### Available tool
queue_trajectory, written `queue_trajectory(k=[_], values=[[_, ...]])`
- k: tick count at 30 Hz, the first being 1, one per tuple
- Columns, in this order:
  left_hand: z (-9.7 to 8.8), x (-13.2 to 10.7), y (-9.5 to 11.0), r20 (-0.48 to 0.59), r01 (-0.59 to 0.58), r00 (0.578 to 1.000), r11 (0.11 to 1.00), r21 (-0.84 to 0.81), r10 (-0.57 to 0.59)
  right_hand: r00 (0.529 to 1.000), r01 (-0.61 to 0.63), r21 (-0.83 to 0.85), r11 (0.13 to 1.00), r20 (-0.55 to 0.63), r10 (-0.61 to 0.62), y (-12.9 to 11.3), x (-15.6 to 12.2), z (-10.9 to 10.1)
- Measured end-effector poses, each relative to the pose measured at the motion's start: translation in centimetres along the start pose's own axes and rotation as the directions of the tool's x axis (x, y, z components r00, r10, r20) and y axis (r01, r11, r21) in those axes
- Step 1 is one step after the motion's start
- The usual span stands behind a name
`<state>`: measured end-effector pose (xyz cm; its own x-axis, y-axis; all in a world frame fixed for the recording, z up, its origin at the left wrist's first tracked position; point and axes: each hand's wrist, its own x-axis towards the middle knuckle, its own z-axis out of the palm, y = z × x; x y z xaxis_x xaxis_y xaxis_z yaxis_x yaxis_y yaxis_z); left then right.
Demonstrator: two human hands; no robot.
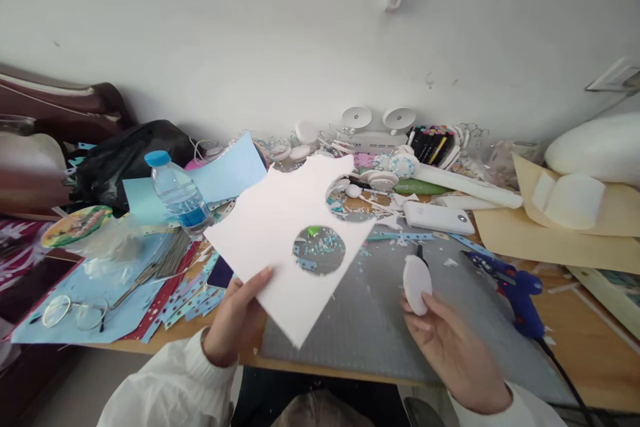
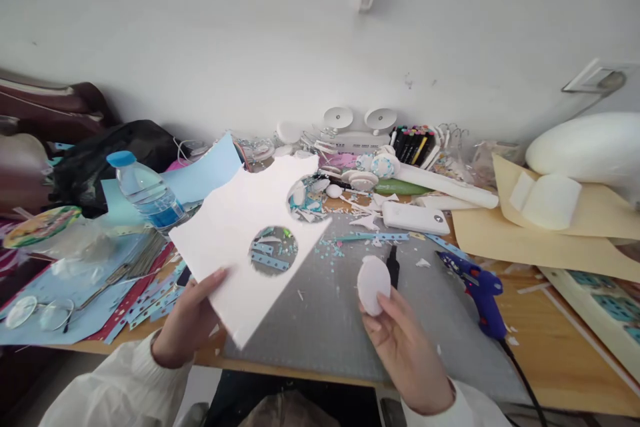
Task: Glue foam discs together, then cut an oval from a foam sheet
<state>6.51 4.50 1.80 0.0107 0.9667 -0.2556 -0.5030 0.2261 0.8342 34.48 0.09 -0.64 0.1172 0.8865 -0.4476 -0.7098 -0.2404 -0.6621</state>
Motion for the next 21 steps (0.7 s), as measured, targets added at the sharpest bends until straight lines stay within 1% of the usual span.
queue_trajectory(k=[2,4,6,7,9,11,14,16,17,18,19,21], values=[[1.8,3.0,1.7,-0.005,-0.109,0.994,0.994,0.003,0.109,0.999,0.024,-0.068,0.997,0.032,-0.022,1.1,0.3,-0.7],[3.4,6.7,3.6,-0.014,-0.19,0.982,0.982,-0.017,0.189,0.995,0.065,-0.151,0.986,0.083,-0.052,2.4,0.5,-1.1],[4.5,10.3,5.5,-0.061,-0.283,0.958,0.958,-0.033,0.281,0.988,0.118,-0.241,0.963,0.123,-0.09,3.5,0.6,-1.3],[4.7,11.9,6.3,-0.08,-0.303,0.951,0.952,-0.031,0.3,0.985,0.146,-0.288,0.946,0.134,-0.112,3.8,0.6,-1.3],[4.7,14.8,7.9,-0.102,-0.321,0.942,0.947,-0.01,0.319,0.977,0.202,-0.38,0.903,0.145,-0.157,4.2,0.8,-1.6],[4.1,17.1,9.1,-0.141,-0.33,0.933,0.944,0.027,0.33,0.97,0.24,-0.453,0.859,0.135,-0.2,4.2,1.2,-1.9],[3.4,19.9,10.2,-0.189,-0.307,0.927,0.945,0.113,0.324,0.959,0.278,-0.527,0.803,0.102,-0.265,3.7,1.9,-2.4],[3.4,20.8,10.3,-0.198,-0.278,0.928,0.942,0.189,0.314,0.949,0.29,-0.558,0.778,0.066,-0.307,3.4,2.2,-2.4],[3.4,20.6,10.2,-0.198,-0.264,0.929,0.936,0.233,0.312,0.945,0.29,-0.571,0.768,0.045,-0.323,3.3,2.3,-2.4],[3.4,19.9,9.9,-0.192,-0.251,0.931,0.926,0.282,0.311,0.943,0.284,-0.583,0.762,0.023,-0.333,3.2,2.4,-2.4],[3.4,18.6,9.6,-0.182,-0.244,0.931,0.91,0.335,0.316,0.941,0.272,-0.592,0.759,0.0,-0.338,3.1,2.4,-2.3],[2.6,14.7,9.1,-0.144,-0.253,0.926,0.855,0.453,0.35,0.942,0.248,-0.604,0.757,-0.033,-0.335,3.1,2.5,-2.4]])
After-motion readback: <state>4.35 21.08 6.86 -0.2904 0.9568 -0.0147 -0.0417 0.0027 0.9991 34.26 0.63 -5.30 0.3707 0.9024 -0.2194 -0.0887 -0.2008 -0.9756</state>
